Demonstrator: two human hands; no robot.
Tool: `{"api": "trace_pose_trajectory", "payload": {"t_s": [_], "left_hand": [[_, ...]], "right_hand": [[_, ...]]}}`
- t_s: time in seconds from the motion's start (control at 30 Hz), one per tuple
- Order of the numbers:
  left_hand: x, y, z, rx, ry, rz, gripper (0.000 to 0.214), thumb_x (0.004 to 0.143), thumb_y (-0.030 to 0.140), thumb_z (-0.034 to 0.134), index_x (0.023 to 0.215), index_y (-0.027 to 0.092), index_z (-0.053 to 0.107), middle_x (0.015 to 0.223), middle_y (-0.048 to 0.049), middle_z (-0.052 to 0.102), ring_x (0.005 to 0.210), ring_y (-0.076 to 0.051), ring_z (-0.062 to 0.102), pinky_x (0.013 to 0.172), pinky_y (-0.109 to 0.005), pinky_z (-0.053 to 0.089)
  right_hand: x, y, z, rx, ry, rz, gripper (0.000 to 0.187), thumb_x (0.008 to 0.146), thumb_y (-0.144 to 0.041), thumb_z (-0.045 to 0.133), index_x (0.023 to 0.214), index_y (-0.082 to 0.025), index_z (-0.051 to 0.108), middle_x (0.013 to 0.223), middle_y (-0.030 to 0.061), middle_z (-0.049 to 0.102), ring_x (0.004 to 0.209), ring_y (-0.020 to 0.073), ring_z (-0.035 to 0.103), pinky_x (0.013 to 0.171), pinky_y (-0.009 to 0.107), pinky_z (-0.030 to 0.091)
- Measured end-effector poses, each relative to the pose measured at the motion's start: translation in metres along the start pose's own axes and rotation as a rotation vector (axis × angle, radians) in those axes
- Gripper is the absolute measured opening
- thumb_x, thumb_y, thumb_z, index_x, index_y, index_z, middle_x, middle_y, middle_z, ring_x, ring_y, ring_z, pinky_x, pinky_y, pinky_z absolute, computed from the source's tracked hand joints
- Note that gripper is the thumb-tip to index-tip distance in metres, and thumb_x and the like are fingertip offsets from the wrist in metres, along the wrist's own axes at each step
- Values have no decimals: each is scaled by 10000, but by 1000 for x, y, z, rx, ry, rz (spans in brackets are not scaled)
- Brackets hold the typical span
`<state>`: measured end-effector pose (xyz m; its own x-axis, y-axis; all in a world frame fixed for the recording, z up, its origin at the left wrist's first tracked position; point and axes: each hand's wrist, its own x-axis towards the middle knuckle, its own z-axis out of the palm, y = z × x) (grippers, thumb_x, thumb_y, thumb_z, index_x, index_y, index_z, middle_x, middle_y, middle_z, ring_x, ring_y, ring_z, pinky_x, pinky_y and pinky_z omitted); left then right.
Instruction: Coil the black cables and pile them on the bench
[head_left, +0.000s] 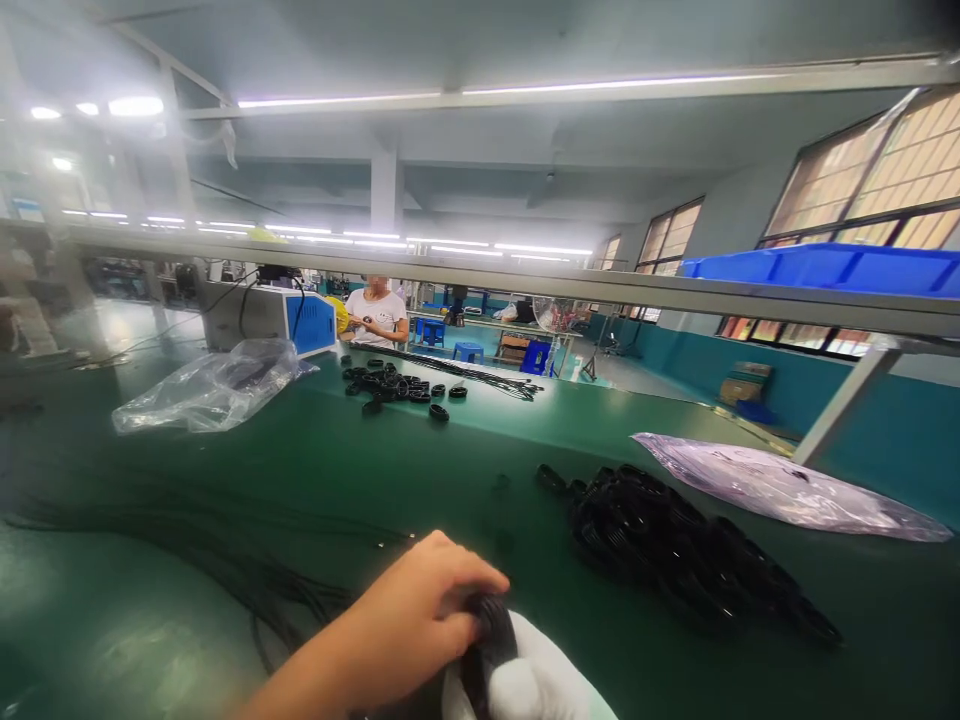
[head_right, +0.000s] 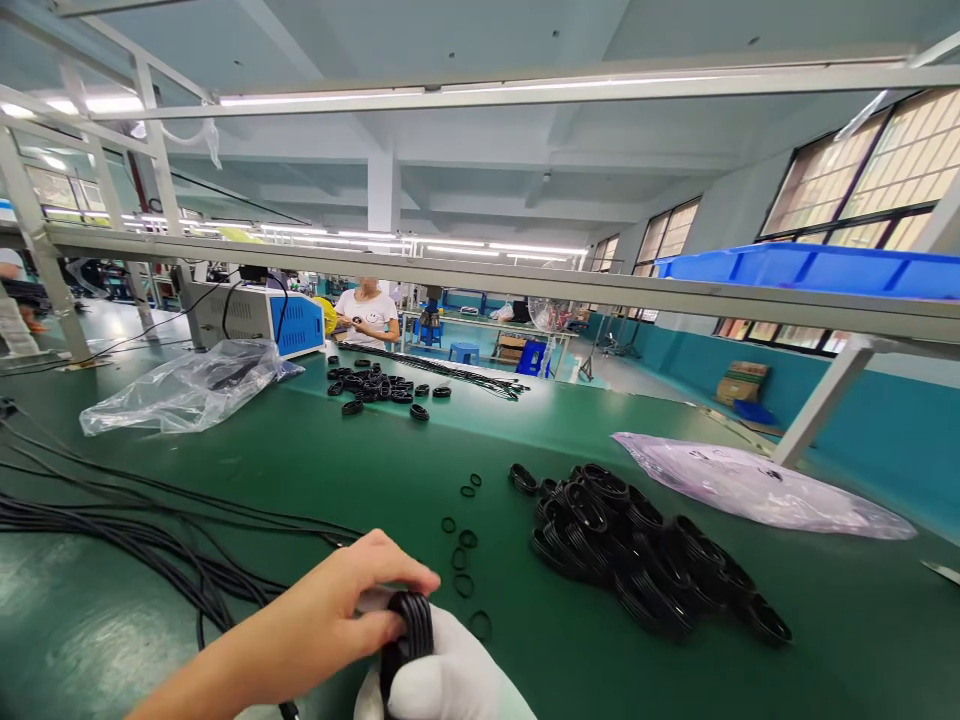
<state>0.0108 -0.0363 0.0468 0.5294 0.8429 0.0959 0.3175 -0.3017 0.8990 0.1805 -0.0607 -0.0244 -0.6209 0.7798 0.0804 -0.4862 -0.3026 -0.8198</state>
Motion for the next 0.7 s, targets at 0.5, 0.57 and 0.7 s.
{"api": "trace_pose_trajectory", "payload": {"t_s": [0.5,0.57,0.7], "left_hand": [[15,-31,19,-346,219,-322,234,662,324,554,800,136,537,568,16,587,448,-113,521,420,-228,406],[8,-37,25,-369,178,-342,201,624,315,577,725,154,511,539,39,541,451,-107,490,406,-223,399],[-4,-48,34,-515,84,-287,211,609,296,630,701,160,497,555,52,517,488,-90,461,464,-214,394]], "right_hand": [[12,0,3,-159,226,11,586,679,-414,742,1138,-172,469,1094,90,523,884,195,580,701,358,533],[11,-2,7,-155,215,26,510,672,-367,752,1054,-160,485,1035,76,550,879,205,598,730,371,519],[10,-3,11,-196,209,63,436,620,-245,782,944,-133,513,859,35,584,791,184,604,704,341,500]]}}
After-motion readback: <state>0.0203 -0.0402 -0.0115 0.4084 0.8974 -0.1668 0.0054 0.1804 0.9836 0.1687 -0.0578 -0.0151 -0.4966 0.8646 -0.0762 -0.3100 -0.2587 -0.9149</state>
